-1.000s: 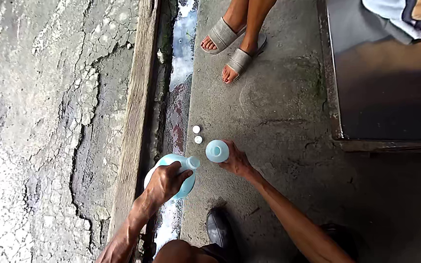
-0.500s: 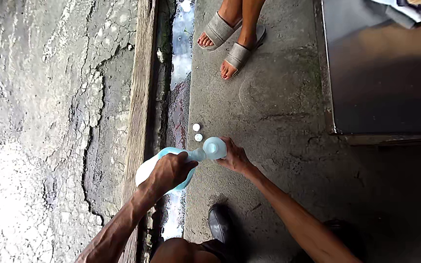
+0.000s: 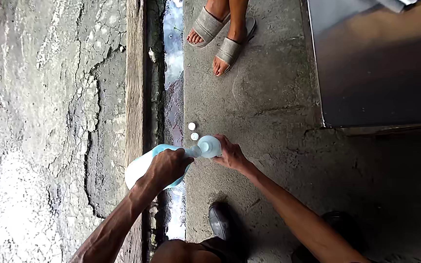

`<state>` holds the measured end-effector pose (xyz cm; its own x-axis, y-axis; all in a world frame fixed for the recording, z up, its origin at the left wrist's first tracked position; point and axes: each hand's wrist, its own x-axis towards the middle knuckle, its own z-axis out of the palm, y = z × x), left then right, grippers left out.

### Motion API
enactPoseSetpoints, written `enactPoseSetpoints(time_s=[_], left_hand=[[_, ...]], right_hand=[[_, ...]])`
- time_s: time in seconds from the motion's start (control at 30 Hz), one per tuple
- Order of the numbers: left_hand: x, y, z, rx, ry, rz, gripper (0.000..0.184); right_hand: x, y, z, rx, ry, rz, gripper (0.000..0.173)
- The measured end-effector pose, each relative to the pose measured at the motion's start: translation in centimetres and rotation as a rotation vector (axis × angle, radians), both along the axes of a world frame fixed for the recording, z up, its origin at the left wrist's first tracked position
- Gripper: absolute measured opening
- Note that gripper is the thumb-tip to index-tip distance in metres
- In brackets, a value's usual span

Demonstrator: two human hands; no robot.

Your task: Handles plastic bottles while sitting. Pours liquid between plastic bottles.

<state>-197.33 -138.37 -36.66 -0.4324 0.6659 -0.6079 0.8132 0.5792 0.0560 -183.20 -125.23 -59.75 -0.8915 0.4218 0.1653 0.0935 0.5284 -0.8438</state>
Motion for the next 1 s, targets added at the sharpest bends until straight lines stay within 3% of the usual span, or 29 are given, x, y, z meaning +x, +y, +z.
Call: enactPoseSetpoints(time_s=[0.43,1.0], left_hand=[[0.3,1.9,0.7,-0.135,0.029,0.017,0.044],[-0.1,2.5,0.6,-0.157,0.056,-0.032,0.043]], right_hand=[[0.1,0.2,0.2,-0.014,-0.024,0.004,0.077],[0.1,0.5,0.5,-0.037,-0.045,0.017,0.076]])
